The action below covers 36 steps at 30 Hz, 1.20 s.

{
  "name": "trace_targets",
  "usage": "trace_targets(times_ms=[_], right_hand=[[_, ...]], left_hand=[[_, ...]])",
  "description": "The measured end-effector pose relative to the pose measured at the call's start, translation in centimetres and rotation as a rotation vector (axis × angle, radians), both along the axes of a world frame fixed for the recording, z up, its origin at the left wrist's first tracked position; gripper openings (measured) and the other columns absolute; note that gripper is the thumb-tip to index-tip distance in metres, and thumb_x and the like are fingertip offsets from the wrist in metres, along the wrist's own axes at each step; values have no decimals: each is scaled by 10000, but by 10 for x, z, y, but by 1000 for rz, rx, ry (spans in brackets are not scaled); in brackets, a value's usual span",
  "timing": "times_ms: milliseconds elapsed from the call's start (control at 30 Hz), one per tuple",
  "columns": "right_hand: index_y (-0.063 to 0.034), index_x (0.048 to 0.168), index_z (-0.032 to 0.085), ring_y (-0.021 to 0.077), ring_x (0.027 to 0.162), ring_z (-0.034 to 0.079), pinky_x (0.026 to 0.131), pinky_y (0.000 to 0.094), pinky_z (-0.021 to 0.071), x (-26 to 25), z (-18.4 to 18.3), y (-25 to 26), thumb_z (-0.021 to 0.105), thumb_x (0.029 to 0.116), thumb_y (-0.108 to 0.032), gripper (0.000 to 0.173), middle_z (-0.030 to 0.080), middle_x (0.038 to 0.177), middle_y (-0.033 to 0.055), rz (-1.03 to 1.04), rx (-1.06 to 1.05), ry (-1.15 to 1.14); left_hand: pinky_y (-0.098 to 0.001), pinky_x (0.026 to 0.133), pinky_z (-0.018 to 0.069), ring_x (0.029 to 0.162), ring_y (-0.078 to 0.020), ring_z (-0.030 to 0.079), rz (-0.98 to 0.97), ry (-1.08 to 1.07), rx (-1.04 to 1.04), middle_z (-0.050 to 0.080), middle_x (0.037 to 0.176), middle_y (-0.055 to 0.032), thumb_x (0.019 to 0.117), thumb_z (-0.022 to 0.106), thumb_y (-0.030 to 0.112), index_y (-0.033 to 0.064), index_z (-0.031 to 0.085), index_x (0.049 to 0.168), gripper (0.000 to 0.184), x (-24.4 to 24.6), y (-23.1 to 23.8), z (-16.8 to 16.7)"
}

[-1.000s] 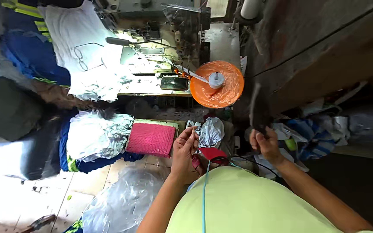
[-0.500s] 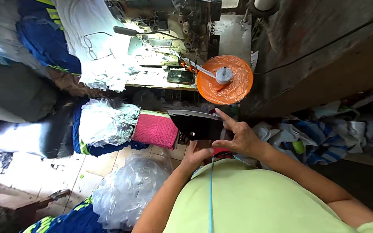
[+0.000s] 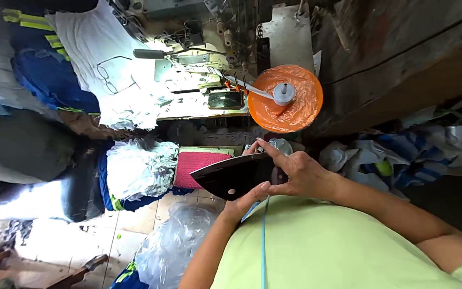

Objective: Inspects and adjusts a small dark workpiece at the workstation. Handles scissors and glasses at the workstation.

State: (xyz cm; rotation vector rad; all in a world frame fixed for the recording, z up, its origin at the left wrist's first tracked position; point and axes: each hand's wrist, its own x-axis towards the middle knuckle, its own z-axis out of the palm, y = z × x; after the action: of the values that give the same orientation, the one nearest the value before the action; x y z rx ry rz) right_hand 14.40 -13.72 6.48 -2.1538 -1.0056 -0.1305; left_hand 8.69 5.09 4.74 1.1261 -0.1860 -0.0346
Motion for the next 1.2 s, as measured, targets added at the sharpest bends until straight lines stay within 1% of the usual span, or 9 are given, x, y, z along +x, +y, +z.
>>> trace_targets(times_ms=[167,267,500,567,700,833,1000,1100,1200], right_hand=[[91,1466,458,145,470,466,462,292,411,10,9,33,566,936,-627,898,511,569,38,-58,-32,-6],[110,1461,452,136,473,465,463,278,405,14,12,48,574,931,-613,905,513,573,36,-91,-36,-12],[124,1477,413,150,495,475,485,291,426,17,21,65,537,940,-637,940,523,600,40,-148,-88,13],[124,1482,407,157,501,479,491,300,432,18,23,67,528,940,-644,948,522,605,40,-153,-102,27],[104,1511,371,169,530,501,515,315,452,19,26,67,508,952,-651,949,546,641,55,-135,-120,106],[88,1525,362,191,556,519,540,337,466,19,26,66,502,956,-654,945,558,658,68,-126,-126,142],[73,1501,417,196,545,504,527,344,454,18,19,65,526,957,-628,894,556,658,77,-139,-63,117],[75,1487,436,192,532,503,516,334,444,16,18,63,518,956,-635,890,546,635,67,-158,-59,77],[94,1454,467,203,502,522,501,344,451,16,19,61,549,949,-609,869,564,609,78,-182,-60,20]], left_hand=[[-296,958,571,1023,-56,705,-66,107,-68,760,1078,37,923,738,194,121,723,1126,217,22,34,6],[-254,915,575,974,-19,710,-164,118,-93,773,1019,68,937,708,212,174,768,1061,143,31,50,7],[-237,909,572,956,-8,712,-265,103,-114,778,993,69,942,693,211,193,789,1016,123,46,70,10],[-233,922,567,976,-4,709,-305,94,-134,777,1014,71,950,689,226,196,789,1039,137,49,73,10],[-234,967,552,1046,-6,694,-355,-45,-187,766,1098,71,980,661,189,196,768,1142,195,58,75,2],[-225,975,544,1058,10,684,-407,-70,-95,758,1121,84,1014,627,234,195,755,1166,203,61,80,-3],[-222,909,566,967,17,702,-350,68,-63,773,1006,95,969,668,258,216,785,1037,142,59,73,4],[-232,923,563,983,9,700,-341,86,-57,772,1017,91,966,658,244,209,784,1034,147,59,69,7],[-223,914,564,965,11,704,-328,151,-45,774,981,91,959,644,233,206,783,991,145,58,64,17]])
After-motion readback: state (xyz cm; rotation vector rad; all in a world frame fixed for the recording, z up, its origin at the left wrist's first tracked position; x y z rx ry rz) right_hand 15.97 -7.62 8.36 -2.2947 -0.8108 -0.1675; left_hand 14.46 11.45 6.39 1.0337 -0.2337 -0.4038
